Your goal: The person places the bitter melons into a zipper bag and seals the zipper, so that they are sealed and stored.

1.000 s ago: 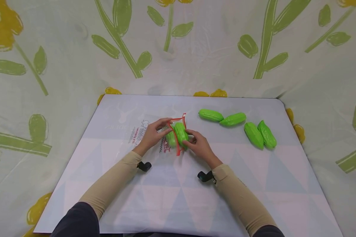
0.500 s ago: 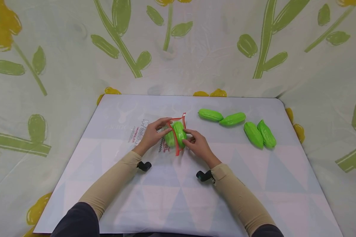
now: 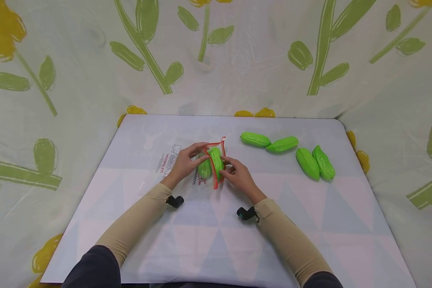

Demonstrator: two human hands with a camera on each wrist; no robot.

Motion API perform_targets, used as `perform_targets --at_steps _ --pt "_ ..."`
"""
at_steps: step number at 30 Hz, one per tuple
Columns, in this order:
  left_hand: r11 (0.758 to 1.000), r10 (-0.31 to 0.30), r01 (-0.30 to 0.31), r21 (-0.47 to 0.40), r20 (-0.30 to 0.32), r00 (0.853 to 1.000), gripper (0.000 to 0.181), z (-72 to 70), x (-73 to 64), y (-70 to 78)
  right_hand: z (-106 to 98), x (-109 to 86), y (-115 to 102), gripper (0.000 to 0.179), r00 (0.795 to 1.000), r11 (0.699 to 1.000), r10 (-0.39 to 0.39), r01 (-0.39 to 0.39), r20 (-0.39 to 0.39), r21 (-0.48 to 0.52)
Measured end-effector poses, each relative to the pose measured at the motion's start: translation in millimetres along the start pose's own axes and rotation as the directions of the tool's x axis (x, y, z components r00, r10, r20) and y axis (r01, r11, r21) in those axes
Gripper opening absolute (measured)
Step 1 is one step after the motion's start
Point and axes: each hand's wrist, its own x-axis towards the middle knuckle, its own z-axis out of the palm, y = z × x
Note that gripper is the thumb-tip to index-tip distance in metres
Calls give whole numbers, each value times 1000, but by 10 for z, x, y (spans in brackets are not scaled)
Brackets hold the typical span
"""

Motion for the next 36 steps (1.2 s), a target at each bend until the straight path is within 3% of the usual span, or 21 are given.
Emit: perform_targets --at_steps 36 --pt "1000 -21 21 16 9 1000 48 -5 18 3 26 58 19 55 1000 997 -5 7 31 -81"
